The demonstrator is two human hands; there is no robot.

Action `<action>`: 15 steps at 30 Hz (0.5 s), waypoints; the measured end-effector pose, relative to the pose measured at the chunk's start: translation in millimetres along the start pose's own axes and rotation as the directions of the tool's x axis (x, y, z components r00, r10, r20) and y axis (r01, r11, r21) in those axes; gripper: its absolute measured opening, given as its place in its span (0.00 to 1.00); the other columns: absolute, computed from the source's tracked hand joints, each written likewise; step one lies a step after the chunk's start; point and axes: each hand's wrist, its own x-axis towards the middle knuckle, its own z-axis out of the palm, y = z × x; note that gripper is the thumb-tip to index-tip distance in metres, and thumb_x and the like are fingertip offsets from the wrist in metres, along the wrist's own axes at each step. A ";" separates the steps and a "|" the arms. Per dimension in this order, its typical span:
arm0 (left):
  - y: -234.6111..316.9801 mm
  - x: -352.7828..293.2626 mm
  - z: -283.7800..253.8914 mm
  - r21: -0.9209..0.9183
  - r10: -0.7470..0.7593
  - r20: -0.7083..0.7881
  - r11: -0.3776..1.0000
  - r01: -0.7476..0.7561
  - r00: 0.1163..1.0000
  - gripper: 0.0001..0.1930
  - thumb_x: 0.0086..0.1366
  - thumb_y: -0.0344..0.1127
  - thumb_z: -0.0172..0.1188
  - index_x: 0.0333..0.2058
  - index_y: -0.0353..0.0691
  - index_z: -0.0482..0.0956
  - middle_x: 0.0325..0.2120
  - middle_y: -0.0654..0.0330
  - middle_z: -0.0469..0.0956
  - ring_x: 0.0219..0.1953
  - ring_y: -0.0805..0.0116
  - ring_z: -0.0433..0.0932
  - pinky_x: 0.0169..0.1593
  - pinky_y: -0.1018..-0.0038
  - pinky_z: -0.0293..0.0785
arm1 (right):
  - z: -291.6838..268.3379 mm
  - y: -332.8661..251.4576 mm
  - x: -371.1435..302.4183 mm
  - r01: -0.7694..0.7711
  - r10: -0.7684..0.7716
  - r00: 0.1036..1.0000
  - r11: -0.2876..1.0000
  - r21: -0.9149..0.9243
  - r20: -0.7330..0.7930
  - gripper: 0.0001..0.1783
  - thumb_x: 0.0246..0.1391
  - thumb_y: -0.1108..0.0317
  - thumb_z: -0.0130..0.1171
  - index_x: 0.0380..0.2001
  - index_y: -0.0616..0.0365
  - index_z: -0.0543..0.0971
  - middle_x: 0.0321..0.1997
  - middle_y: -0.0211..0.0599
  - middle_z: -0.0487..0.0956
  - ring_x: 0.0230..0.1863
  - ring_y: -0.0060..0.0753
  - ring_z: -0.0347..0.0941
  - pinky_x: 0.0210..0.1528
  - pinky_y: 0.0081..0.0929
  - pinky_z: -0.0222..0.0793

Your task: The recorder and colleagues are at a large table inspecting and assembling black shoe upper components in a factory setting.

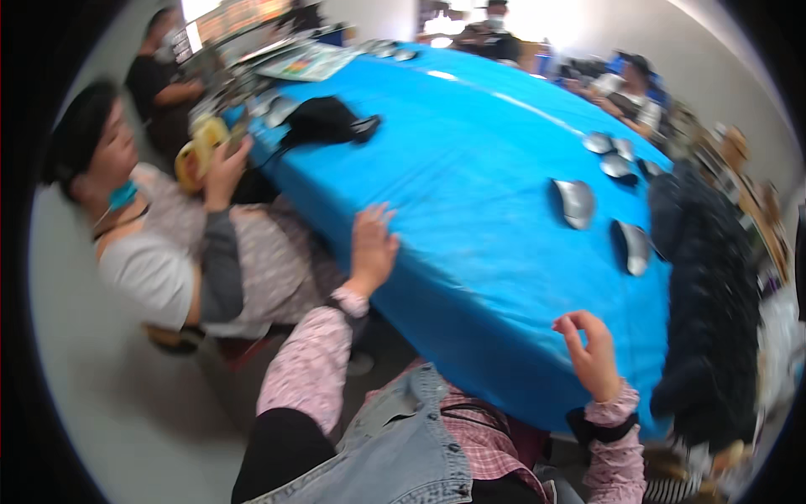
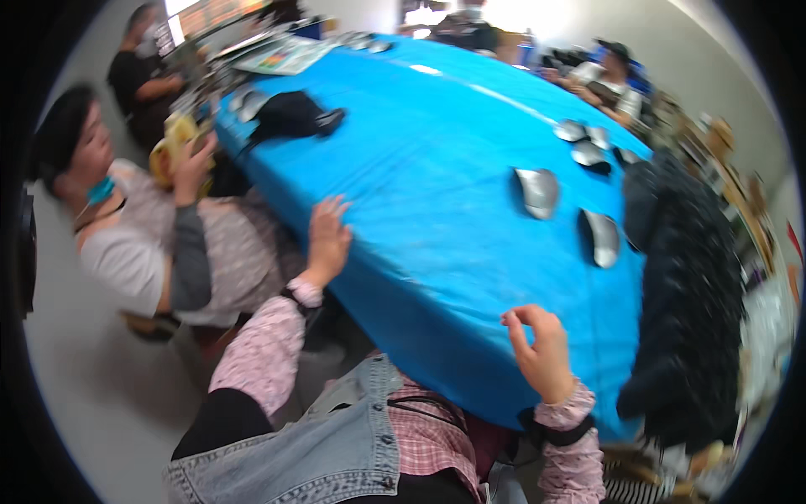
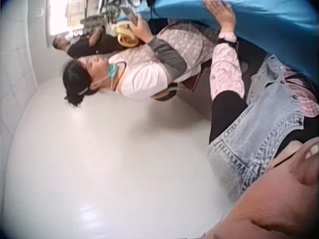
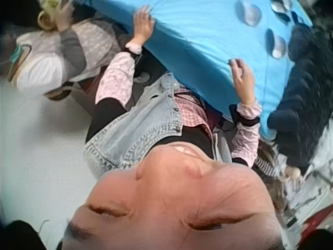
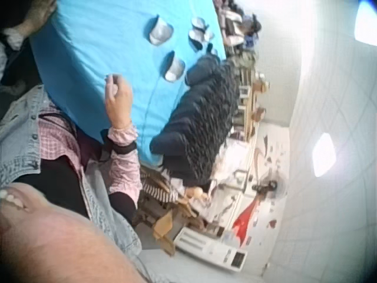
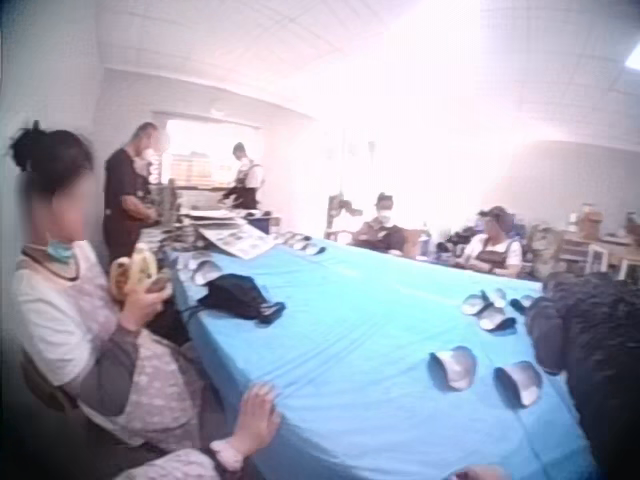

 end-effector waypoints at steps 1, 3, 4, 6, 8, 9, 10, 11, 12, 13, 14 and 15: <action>1.4 -1.3 3.1 -0.003 -0.027 -0.035 1.000 0.027 0.999 0.20 0.61 0.36 0.46 0.52 0.39 0.63 0.54 0.53 0.61 0.59 0.52 0.55 0.62 0.56 0.47 | 0.2 -7.3 13.2 -0.003 0.000 0.998 0.998 0.056 0.057 0.07 0.52 0.68 0.52 0.28 0.61 0.75 0.27 0.41 0.75 0.28 0.39 0.73 0.32 0.30 0.67; 3.7 -3.4 1.0 -0.104 -0.104 -0.108 0.990 0.093 0.989 0.18 0.62 0.37 0.42 0.51 0.40 0.64 0.53 0.53 0.61 0.59 0.52 0.55 0.62 0.56 0.46 | 3.7 -24.8 36.8 0.037 -0.045 0.985 0.998 0.053 0.167 0.08 0.52 0.68 0.53 0.28 0.61 0.75 0.27 0.41 0.76 0.28 0.38 0.73 0.30 0.29 0.68; 6.4 -2.3 1.9 -0.135 -0.161 -0.142 0.981 0.142 0.977 0.18 0.62 0.37 0.43 0.50 0.40 0.65 0.52 0.53 0.62 0.58 0.52 0.56 0.62 0.57 0.46 | 3.8 -28.0 47.2 0.055 -0.058 0.971 0.998 0.020 0.233 0.08 0.52 0.67 0.53 0.28 0.61 0.75 0.28 0.41 0.76 0.27 0.38 0.73 0.29 0.29 0.69; 12.6 -4.9 7.2 -0.077 -0.234 -0.184 0.972 0.223 0.955 0.16 0.60 0.36 0.45 0.46 0.39 0.68 0.49 0.53 0.65 0.57 0.52 0.58 0.61 0.57 0.48 | 8.9 -18.5 64.6 0.074 -0.077 0.958 0.997 0.020 0.277 0.08 0.52 0.67 0.53 0.29 0.61 0.75 0.28 0.41 0.76 0.27 0.38 0.73 0.29 0.29 0.69; 12.1 -4.9 3.5 0.030 -0.277 -0.144 0.958 0.284 0.950 0.13 0.58 0.33 0.48 0.42 0.39 0.71 0.46 0.53 0.68 0.54 0.52 0.62 0.60 0.58 0.51 | 9.5 -0.7 78.7 0.077 -0.087 0.946 0.996 0.043 0.314 0.08 0.52 0.66 0.53 0.30 0.60 0.74 0.29 0.41 0.76 0.28 0.38 0.73 0.30 0.30 0.70; 18.2 3.6 6.6 0.038 -0.296 -0.089 0.953 0.300 0.951 0.12 0.57 0.32 0.50 0.41 0.39 0.72 0.44 0.53 0.68 0.52 0.53 0.63 0.59 0.58 0.52 | 5.4 17.1 83.7 0.060 -0.076 0.952 0.996 0.062 0.296 0.08 0.52 0.66 0.52 0.31 0.60 0.74 0.29 0.41 0.76 0.29 0.39 0.74 0.31 0.31 0.70; 21.3 11.1 5.8 -0.116 -0.325 -0.069 0.942 0.316 0.943 0.12 0.56 0.32 0.51 0.40 0.40 0.72 0.43 0.53 0.68 0.50 0.53 0.64 0.58 0.58 0.52 | 3.3 31.0 88.2 0.031 -0.065 0.947 0.993 0.111 0.314 0.09 0.51 0.66 0.51 0.32 0.60 0.73 0.30 0.41 0.76 0.30 0.40 0.73 0.33 0.31 0.69; 28.3 23.1 3.0 -0.254 -0.358 -0.037 0.906 0.338 0.933 0.12 0.55 0.31 0.52 0.40 0.40 0.73 0.43 0.53 0.68 0.49 0.54 0.65 0.57 0.58 0.53 | 2.8 42.1 91.1 0.009 -0.066 0.939 0.985 0.170 0.336 0.09 0.51 0.67 0.50 0.33 0.60 0.73 0.30 0.41 0.77 0.31 0.40 0.73 0.34 0.32 0.69; 50.1 46.6 2.9 -0.288 -0.322 -0.013 0.908 0.305 0.947 0.12 0.55 0.31 0.52 0.40 0.40 0.73 0.43 0.53 0.68 0.49 0.54 0.65 0.57 0.58 0.53 | -0.4 57.2 95.4 0.020 -0.078 0.922 0.988 0.153 0.379 0.10 0.50 0.68 0.48 0.33 0.60 0.73 0.31 0.41 0.77 0.32 0.40 0.73 0.36 0.32 0.68; 75.0 69.5 -1.9 -0.381 -0.221 0.005 0.901 0.206 0.975 0.13 0.54 0.31 0.53 0.40 0.41 0.73 0.43 0.53 0.68 0.48 0.54 0.65 0.57 0.58 0.52 | -3.6 67.4 96.8 0.036 -0.094 0.901 0.989 0.142 0.424 0.10 0.49 0.69 0.46 0.34 0.59 0.73 0.31 0.40 0.77 0.33 0.40 0.73 0.37 0.33 0.68; 96.8 87.2 -7.7 -0.460 -0.127 0.007 0.880 0.116 0.992 0.13 0.54 0.31 0.53 0.40 0.41 0.73 0.43 0.53 0.68 0.48 0.55 0.65 0.57 0.58 0.52 | -6.7 68.7 98.4 -0.008 -0.037 0.860 0.996 0.086 0.508 0.11 0.47 0.70 0.44 0.32 0.59 0.74 0.31 0.39 0.77 0.33 0.39 0.73 0.36 0.32 0.67; 115.0 102.0 -8.3 -0.446 0.010 0.045 0.895 0.012 0.999 0.13 0.54 0.31 0.53 0.40 0.41 0.73 0.44 0.53 0.68 0.49 0.55 0.65 0.57 0.58 0.52 | -5.7 70.6 98.6 -0.023 -0.021 0.871 0.996 0.083 0.491 0.11 0.47 0.70 0.44 0.32 0.59 0.74 0.31 0.39 0.77 0.33 0.39 0.73 0.36 0.32 0.67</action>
